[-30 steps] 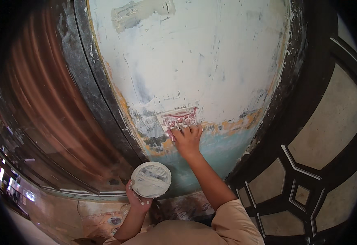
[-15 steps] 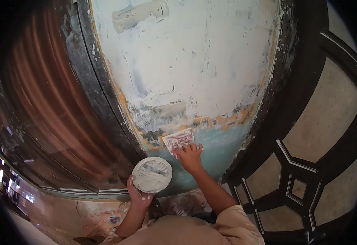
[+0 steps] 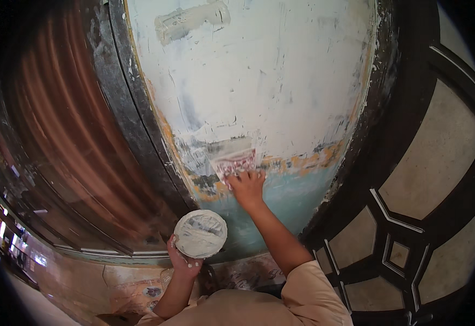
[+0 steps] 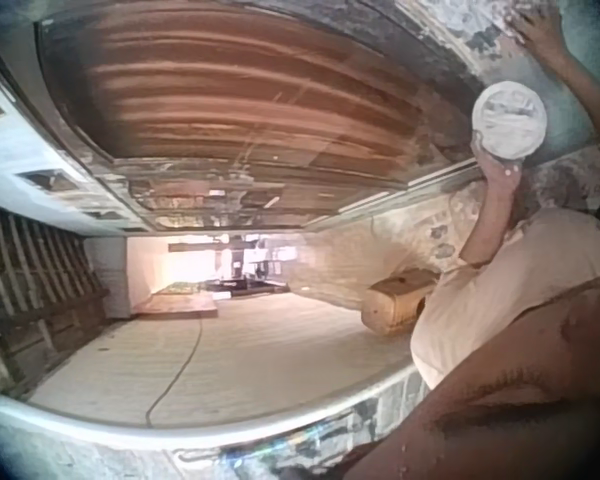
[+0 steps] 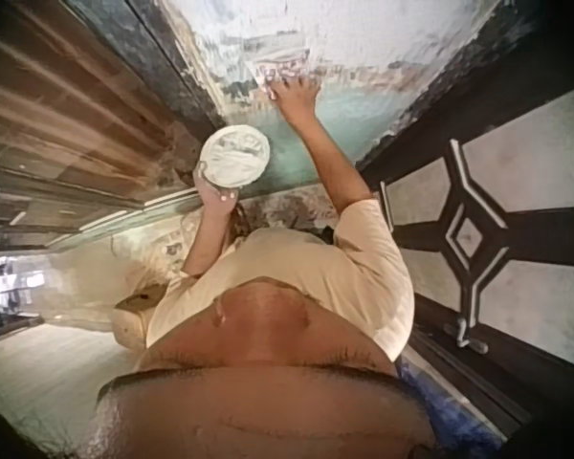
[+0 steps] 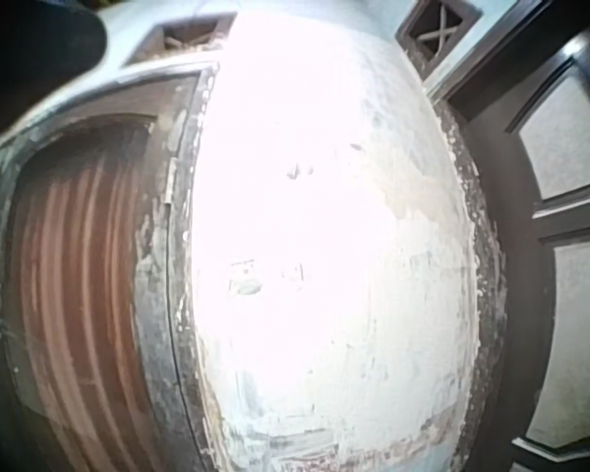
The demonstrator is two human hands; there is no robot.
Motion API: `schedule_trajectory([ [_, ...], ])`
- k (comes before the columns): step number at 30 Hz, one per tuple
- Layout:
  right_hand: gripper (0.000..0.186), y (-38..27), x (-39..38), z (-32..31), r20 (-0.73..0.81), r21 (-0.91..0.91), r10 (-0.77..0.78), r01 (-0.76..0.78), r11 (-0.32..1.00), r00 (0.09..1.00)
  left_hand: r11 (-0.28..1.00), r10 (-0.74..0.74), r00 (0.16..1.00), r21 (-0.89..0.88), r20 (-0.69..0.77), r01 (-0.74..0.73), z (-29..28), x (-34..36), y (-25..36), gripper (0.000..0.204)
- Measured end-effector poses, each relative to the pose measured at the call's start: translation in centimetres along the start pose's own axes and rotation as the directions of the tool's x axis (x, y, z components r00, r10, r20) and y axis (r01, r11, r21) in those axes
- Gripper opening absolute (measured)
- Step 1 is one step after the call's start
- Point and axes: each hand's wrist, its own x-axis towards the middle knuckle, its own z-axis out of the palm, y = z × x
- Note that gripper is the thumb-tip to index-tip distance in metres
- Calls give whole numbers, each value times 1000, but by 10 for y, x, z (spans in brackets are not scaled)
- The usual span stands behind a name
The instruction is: The person applies wall putty from a bowl onto an indoor wall surface, then smooths it with a putty knife.
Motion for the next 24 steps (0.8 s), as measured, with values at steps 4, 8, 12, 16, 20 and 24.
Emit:
schedule_trajectory([
  [4, 32, -10, -40, 2, 44, -24, 28, -27, 999, 999, 999, 18, 1000, 27, -17, -18, 0, -2, 0, 57],
  [8, 23, -12, -69, -16, 204, 45, 63, -74, 996, 977, 998, 25, 1000, 57, -9, -25, 8, -3, -5, 59],
  [12, 33, -2, -70, -60, 300, 99, 26, -58, 993, 954, 1000, 21, 1000, -18, -2, -21, 14, -7, -11, 56],
  [16, 37, 3, -8, -119, 205, 311, 28, -92, 946, 978, 1000, 21, 1000, 23, -3, -21, 23, -13, -26, 56],
  [20, 38, 6, 64, -175, 545, 642, 164, -535, 549, 822, 997, 24, 999, 69, -25, -22, 47, -15, -49, 57],
  [24, 36, 19, 100, -196, 671, 678, -185, -493, 545, 718, 989, 51, 998, 135, 31, -55, 80, -16, -77, 59],
])
